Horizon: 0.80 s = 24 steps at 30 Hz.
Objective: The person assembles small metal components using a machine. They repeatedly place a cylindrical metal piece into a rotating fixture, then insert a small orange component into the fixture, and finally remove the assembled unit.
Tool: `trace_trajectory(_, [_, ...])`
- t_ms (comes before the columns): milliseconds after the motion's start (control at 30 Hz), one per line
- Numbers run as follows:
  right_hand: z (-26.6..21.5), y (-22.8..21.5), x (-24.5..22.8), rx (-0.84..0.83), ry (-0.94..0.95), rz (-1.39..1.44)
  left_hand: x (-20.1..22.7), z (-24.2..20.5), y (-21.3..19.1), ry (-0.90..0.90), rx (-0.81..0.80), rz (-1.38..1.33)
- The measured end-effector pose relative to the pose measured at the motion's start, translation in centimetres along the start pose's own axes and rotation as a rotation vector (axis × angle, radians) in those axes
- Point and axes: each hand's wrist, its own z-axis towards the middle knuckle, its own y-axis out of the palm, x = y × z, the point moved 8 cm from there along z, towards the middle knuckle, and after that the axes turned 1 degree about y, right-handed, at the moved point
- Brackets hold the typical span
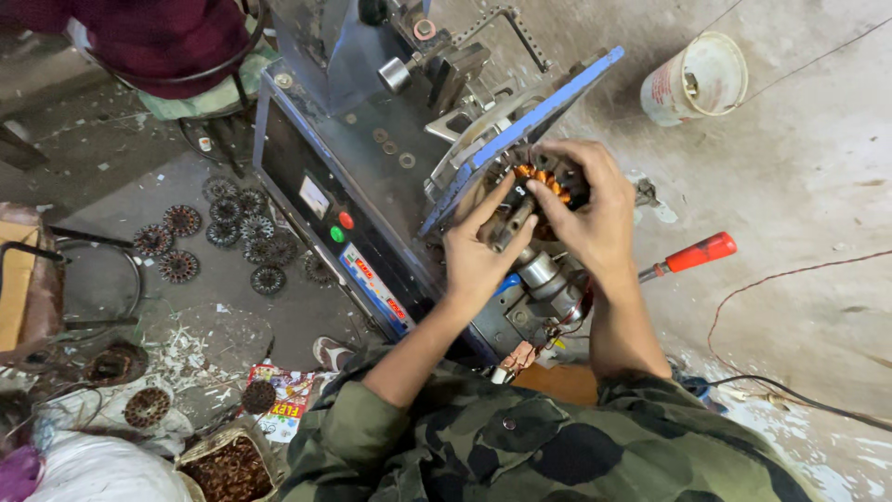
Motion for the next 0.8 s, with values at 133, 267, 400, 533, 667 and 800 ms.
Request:
trace_trajectory(133, [-1.5, 0.5, 0.8, 0.055, -0.102, -0.004, 0.1, 0.2, -0.4, 0.170, -0.084, 0.163])
trace_trajectory(267, [-2.6, 1.4, 2.4, -0.020, -0.053, 0.018, -0.8, 0.1, -0.3, 0.161, -0.112, 0.131])
trace_trajectory(400, [-2.6, 2.0, 2.7, 0.002, -0.097, -0.025, -1.2, 0.1, -0.1, 0.141, -0.120, 0.116])
trace_trajectory(533, [-2.8, 2.1, 3.1, 0.098, -0.071, 0.030, -0.3, 0.2, -0.3, 0.200, -0.138, 0.158])
trace_trajectory(667, [-3.1, 0.9, 3.5, 0.110, -0.048, 0.123, 0.7, 0.5, -0.6, 0.162, -0.284, 0.062])
trace_trajectory(800, [-4.1, -1.0, 3.7, 0.083, -0.022, 0.192, 1.0, 0.6, -0.8, 0.093, -0.418, -0.081])
